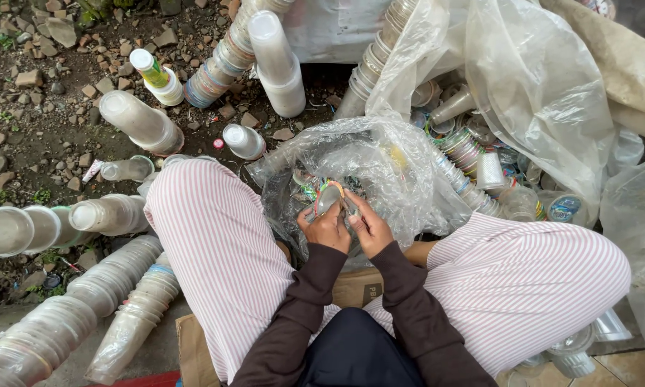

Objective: Removing the top rims from plastic cups using a small blade and stacking the cups

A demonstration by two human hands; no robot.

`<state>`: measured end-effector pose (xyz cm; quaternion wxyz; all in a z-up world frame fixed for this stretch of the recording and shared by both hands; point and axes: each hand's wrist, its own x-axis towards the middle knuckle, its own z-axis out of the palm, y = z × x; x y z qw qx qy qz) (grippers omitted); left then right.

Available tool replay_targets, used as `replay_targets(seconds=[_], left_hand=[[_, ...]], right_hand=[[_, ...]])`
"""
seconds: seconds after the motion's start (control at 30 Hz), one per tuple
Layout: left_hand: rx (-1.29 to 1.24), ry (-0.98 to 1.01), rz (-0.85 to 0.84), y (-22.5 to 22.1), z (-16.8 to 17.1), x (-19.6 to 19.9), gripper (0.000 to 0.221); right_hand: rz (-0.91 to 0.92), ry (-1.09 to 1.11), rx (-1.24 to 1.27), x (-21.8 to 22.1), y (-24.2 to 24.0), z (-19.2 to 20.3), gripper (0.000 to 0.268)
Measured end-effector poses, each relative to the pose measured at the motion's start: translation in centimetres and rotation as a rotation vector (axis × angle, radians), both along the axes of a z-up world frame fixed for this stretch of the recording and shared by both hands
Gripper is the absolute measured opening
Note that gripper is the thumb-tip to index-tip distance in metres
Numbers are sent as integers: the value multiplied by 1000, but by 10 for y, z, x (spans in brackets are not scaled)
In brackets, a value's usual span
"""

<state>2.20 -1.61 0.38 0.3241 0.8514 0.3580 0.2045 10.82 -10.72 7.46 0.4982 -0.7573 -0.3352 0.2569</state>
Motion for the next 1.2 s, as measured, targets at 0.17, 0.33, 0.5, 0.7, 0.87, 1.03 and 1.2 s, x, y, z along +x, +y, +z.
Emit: replay_targets(seconds=[0.17,0.33,0.5,0.7,0.87,1.03,1.2], left_hand=[[67,-37,-63,10,25,-2,39],[184,-23,-131,14,35,-1,42],[388,-4,-134,11,11,-2,52],[122,79,-26,2,49,2,47],[188,149,3,3,46,1,52],[281,156,-64,7,39,-3,50],[201,125,-108,9,34,-7,56]], right_hand=[[-4,39,37,3,-2,1,48],[-34,53,46,3,-9,-27,43],[-149,157,184,0,0,-31,31],[-188,505,405,6,-8,-79,30],[-172,371,307,-11,-7,-59,28],[-55,168,182,-14,-8,-31,37],[-22,77,174,-16,-7,-21,42]])
